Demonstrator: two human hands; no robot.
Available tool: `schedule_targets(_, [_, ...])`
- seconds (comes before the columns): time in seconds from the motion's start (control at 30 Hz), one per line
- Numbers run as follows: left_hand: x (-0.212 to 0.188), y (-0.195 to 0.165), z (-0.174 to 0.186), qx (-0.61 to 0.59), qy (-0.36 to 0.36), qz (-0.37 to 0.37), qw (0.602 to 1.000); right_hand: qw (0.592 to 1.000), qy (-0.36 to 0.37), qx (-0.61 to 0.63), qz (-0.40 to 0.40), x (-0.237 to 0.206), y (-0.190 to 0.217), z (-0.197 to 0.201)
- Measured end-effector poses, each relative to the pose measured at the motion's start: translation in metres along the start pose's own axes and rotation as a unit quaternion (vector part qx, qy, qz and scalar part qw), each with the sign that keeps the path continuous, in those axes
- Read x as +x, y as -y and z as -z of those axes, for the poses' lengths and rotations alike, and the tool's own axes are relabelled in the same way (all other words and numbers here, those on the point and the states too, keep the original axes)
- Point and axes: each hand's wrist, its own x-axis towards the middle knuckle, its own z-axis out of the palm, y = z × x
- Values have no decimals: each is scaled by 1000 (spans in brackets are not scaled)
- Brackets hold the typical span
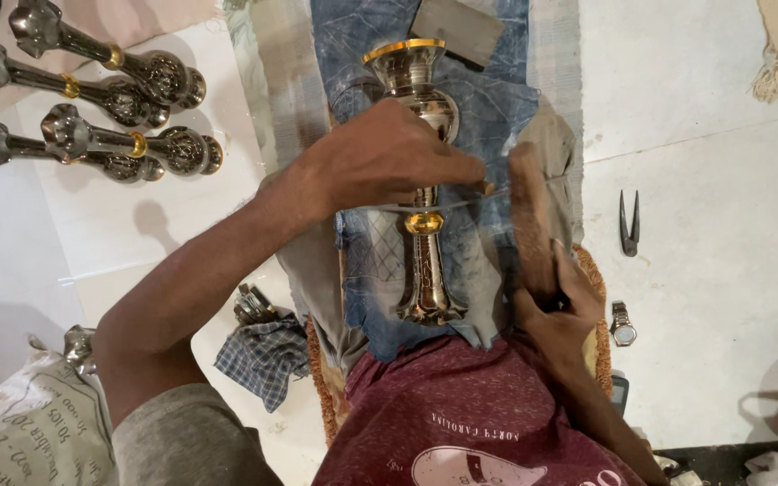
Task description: The person sits on the floor polishing a silver-colored metal vase with gold accents held on their lap. They hold the vase steady with one hand while rubbing its surface with a small tool, and repeatedly strike or press a long wooden block against the vase body, working over different areas of the piece.
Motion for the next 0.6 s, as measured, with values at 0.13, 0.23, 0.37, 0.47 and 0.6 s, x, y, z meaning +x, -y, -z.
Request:
schedule_targets(0.13, [3, 2, -2, -1, 13, 6, 1000, 997, -65, -2, 44, 1, 3, -2])
schedule_targets(0.23, [2, 4, -7, 25, 23, 16, 999, 988, -40, -98, 117, 4, 3, -4])
schedule_targets(0.37, [-3, 1, -14, 26, 0, 52, 998, 994, -76, 17, 78, 15, -5, -11])
schedule_targets(0.47, [-8, -6, -20, 16, -28, 67, 997, 992, -52, 9, 115, 23, -12, -12])
schedule_targets(0.6, [-18, -5, -21, 32, -72, 74, 994, 984, -63, 12, 168, 26, -16, -8])
